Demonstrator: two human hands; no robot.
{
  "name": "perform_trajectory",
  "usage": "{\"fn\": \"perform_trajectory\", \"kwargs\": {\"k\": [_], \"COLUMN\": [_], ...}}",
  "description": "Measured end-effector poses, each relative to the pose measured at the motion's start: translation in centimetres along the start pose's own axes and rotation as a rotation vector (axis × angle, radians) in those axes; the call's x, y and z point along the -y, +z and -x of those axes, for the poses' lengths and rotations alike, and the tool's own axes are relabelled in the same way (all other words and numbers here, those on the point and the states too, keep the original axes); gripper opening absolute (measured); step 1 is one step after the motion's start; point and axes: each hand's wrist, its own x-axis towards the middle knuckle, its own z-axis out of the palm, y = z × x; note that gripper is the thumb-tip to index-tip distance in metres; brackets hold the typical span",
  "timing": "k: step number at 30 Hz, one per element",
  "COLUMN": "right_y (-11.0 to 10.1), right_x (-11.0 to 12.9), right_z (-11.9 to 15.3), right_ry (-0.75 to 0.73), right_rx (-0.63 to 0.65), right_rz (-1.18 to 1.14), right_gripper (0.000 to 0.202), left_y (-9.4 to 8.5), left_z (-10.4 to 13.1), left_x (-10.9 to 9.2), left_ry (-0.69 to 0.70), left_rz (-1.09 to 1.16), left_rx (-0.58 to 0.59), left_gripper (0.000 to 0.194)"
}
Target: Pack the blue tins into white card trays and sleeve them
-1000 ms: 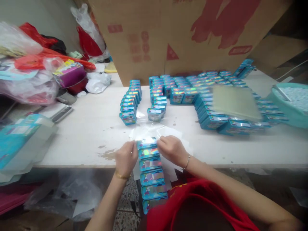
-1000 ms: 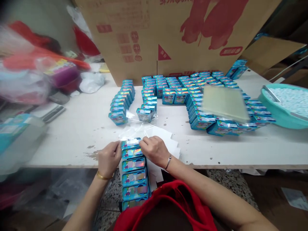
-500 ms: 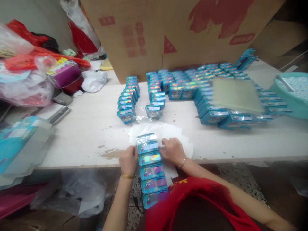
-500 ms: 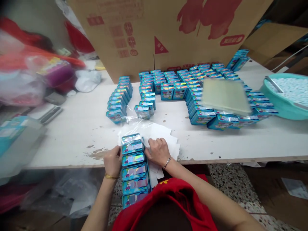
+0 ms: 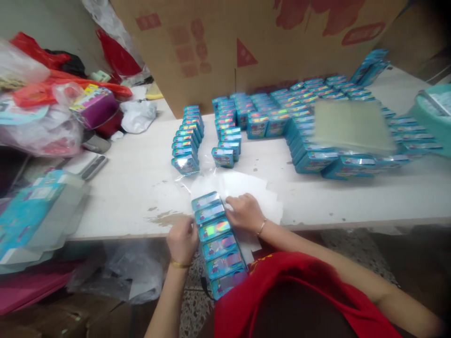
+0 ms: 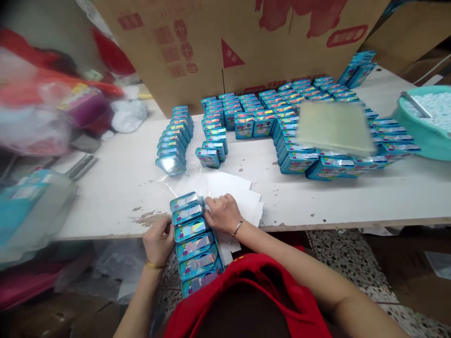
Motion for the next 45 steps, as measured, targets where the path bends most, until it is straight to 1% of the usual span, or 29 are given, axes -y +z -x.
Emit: {"fn": "perform_trajectory", "kwargs": {"k": [3, 5, 7, 8, 10, 12, 13, 16, 18, 20, 23, 27, 29, 31, 33, 35, 36, 38, 40, 42, 43, 45], "right_y": [0.3, 0.4, 0.6, 0.7, 1.1, 1.5, 1.8, 2.2, 1.9, 1.2, 0.0, -1.1, -1.6, -2.2, -2.8, -3.3, -3.5, -3.6, -3.5, -3.2, -3.0, -2.8], "right_x": [0.1, 0.0, -0.2, -0.4, -0.6, -0.7, -0.8, -0.8, -0.8, -0.9, -1.1, -1.4, -1.5, -1.6, -1.6, -1.6, -1.6, -2.0, -2.9, -4.3, -5.2, -6.9], "right_z": [0.5, 1.6, 2.6, 2.9, 3.0, 2.8, 2.7, 2.9, 3.6, 4.8, 6.5, 8.4, 9.2, 10.0, 10.3, 9.8, 9.0, 6.6, 3.2, 0.2, -0.9, -1.8], "right_ry": [-0.102, -0.191, -0.242, -0.237, -0.174, -0.113, -0.106, -0.18, -0.253, -0.314, -0.388, -0.492, -0.559, -0.624, -0.654, -0.624, -0.58, -0.438, -0.266, -0.126, -0.044, 0.137], "right_rx": [-0.058, -0.11, -0.129, -0.123, -0.088, -0.047, -0.032, -0.016, -0.016, -0.002, 0.061, 0.194, 0.294, 0.396, 0.465, 0.477, 0.459, 0.39, 0.312, 0.265, 0.245, 0.191], "right_rz": [-0.024, -0.042, -0.055, -0.055, -0.042, -0.026, -0.021, -0.022, -0.034, -0.059, -0.112, -0.189, -0.241, -0.291, -0.327, -0.33, -0.312, -0.245, -0.17, -0.134, -0.146, -0.273], "right_gripper": [0.021, 0.024, 0.023, 0.023, 0.021, 0.022, 0.023, 0.025, 0.027, 0.027, 0.027, 0.026, 0.025, 0.025, 0.024, 0.023, 0.023, 0.022, 0.025, 0.026, 0.023, 0.022], "left_y": [0.0, 0.0, 0.1, 0.2, 0.7, 1.4, 1.8, 2.1, 1.7, 0.8, -0.9, -2.3, -2.6, -2.8, -3.0, -3.2, -3.2, -2.8, -1.5, 0.3, 1.2, 2.3], "left_z": [0.5, 1.5, 2.6, 3.0, 3.3, 3.2, 3.1, 3.1, 3.7, 4.7, 6.7, 9.8, 11.7, 13.4, 14.4, 13.9, 13.1, 10.5, 7.1, 3.8, 2.5, 1.1], "left_x": [0.1, 0.3, 0.5, 0.6, 0.9, 1.1, 1.2, 1.3, 1.0, 0.5, -0.7, -2.8, -4.1, -5.2, -6.0, -6.7, -7.0, -7.9, -9.2, -11.1, -12.0, -13.6], "left_ry": [0.069, 0.12, 0.147, 0.141, 0.094, 0.043, 0.029, 0.057, 0.11, 0.167, 0.222, 0.233, 0.25, 0.292, 0.324, 0.341, 0.338, 0.287, 0.17, 0.066, 0.051, 0.087], "left_rz": [-0.013, 0.01, 0.041, 0.042, 0.0, -0.053, -0.067, -0.04, -0.001, 0.029, 0.046, 0.127, 0.209, 0.292, 0.347, 0.359, 0.343, 0.271, 0.184, 0.138, 0.142, 0.212], "left_rx": [-0.019, -0.029, -0.039, -0.041, -0.022, 0.03, 0.059, 0.097, 0.109, 0.153, 0.235, 0.268, 0.261, 0.227, 0.186, 0.161, 0.16, 0.188, 0.216, 0.226, 0.238, 0.278], "left_gripper": [0.029, 0.03, 0.028, 0.027, 0.025, 0.023, 0.022, 0.019, 0.018, 0.019, 0.02, 0.022, 0.024, 0.028, 0.031, 0.031, 0.031, 0.032, 0.034, 0.033, 0.032, 0.027]}}
